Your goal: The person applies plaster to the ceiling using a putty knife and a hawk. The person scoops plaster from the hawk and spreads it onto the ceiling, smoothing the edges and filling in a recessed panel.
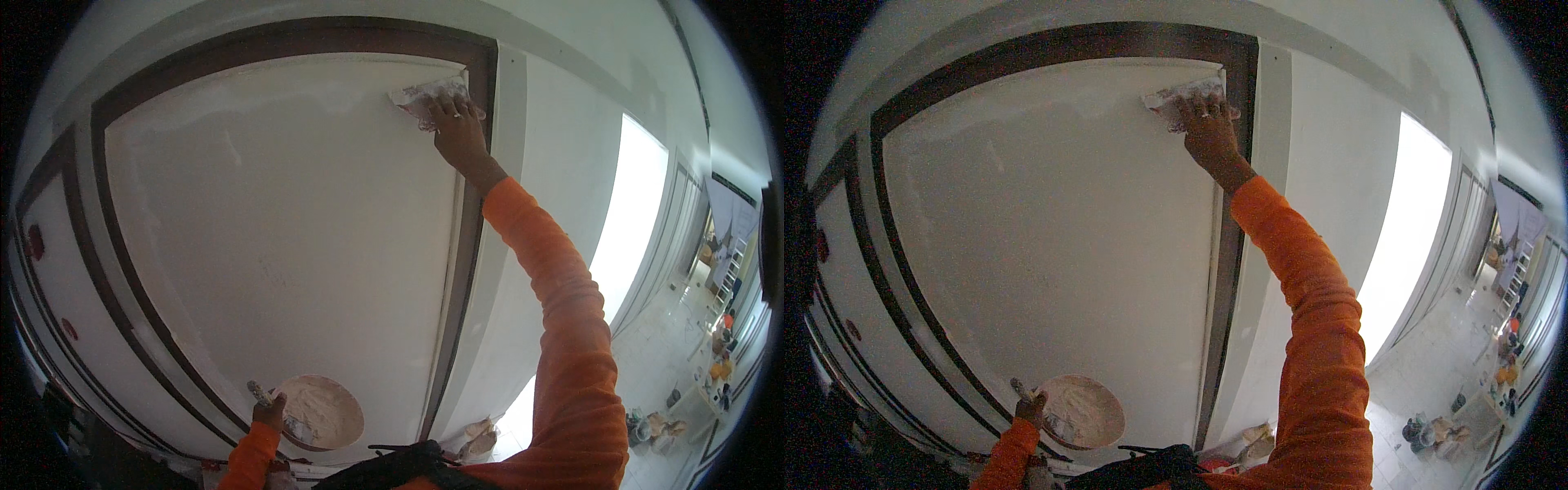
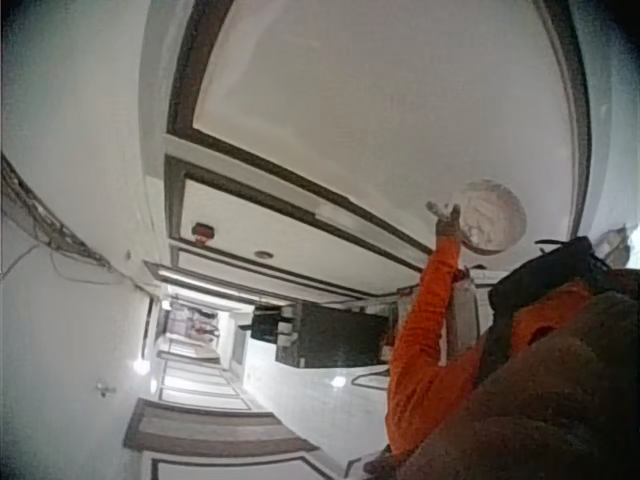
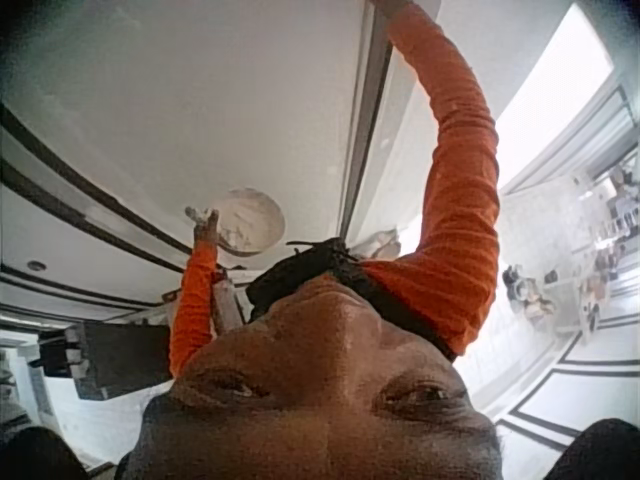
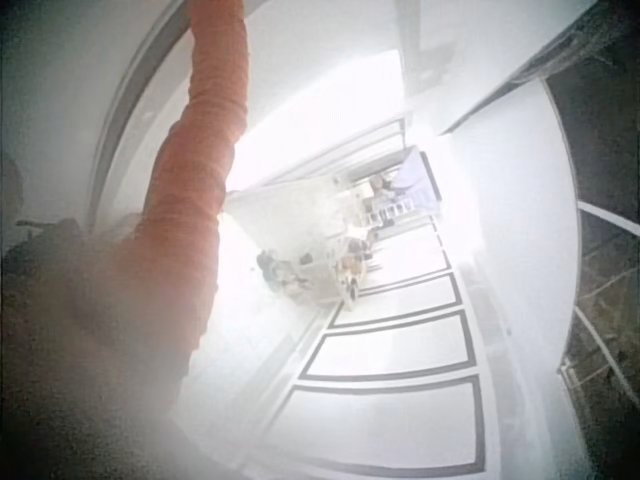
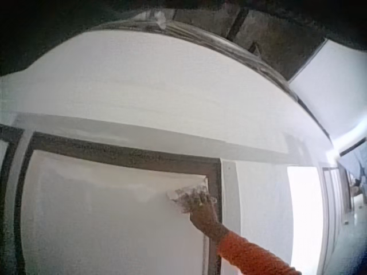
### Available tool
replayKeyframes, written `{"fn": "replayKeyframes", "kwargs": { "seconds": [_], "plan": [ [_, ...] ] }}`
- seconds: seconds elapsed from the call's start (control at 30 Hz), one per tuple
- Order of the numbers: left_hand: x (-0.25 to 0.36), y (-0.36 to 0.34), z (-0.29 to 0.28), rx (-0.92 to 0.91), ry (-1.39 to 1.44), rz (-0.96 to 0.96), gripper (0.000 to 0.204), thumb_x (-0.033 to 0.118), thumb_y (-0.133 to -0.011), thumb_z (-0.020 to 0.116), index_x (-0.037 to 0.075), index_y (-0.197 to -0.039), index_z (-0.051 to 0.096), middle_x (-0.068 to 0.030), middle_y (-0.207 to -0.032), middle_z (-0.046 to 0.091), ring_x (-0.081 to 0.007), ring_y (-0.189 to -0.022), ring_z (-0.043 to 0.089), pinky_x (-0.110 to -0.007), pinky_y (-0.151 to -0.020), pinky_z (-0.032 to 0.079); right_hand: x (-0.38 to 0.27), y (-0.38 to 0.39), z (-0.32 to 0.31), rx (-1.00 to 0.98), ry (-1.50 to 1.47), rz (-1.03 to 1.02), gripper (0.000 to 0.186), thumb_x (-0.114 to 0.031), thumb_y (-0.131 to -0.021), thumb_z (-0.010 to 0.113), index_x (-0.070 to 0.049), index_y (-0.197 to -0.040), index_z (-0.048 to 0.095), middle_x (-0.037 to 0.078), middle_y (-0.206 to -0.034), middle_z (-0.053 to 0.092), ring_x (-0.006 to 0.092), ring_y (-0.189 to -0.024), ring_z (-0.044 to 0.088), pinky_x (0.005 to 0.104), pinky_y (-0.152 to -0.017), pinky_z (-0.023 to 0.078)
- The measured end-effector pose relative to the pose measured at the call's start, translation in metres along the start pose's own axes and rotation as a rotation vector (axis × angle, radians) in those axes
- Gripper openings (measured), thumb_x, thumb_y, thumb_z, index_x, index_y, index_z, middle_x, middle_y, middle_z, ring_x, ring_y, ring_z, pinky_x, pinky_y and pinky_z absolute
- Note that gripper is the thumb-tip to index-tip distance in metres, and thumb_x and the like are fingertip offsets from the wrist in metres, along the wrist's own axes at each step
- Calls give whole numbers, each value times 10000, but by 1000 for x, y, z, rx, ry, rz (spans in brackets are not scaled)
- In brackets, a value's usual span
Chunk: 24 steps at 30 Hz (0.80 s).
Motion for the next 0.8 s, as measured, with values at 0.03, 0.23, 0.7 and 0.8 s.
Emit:
{"fn": "replayKeyframes", "kwargs": {
  "seconds": [0.03, 0.23, 0.7, 0.8],
  "plan": [
    [-1, -1, 1, -16, 102, 62, 544, 339, -767, 687, -32, -1135, 534, -119, -975, 604, -209, -828, 577, -335, -758, 462, -2, 1, 0, -84, 8, 47, 530, -89, -719, 548, -68, -1242, 461, 182, -1239, 470, 364, -1129, 448, 501, -956, 345],
    [-15, -10, 1, -20, 154, 124, 530, 326, -782, 668, -56, -1123, 531, -122, -995, 600, -211, -865, 571, -334, -777, 457, -37, 49, -14, -365, -54, 128, 510, -104, -735, 557, -77, -1236, 468, 164, -1218, 508, 333, -1108, 490, 443, -894, 425],
    [-27, -22, 2, 8, 121, 129, 563, 386, -779, 672, -31, -1135, 543, -124, -972, 608, -191, -820, 571, -345, -749, 462, -17, 12, 29, 28, -11, 198, 748, -119, -691, 615, -23, -1353, 278, 185, -1395, 277, 384, -1285, 261, 558, -1010, 237],
    [-38, -28, -2, 59, 36, -28, 512, 343, -795, 664, -15, -1142, 547, -109, -989, 613, -194, -842, 578, -344, -769, 458, -22, 6, 37, 16, -33, 202, 777, -110, -701, 618, -25, -1373, 239, 177, -1401, 270, 381, -1302, 234, 567, -1023, 218]
  ]
}}
Point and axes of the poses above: each hand's wrist, its own y-axis away from the middle knuckle, its own z-axis out of the palm, x = y × z, the point moved 4 cm from there along -y, towards the middle knuckle
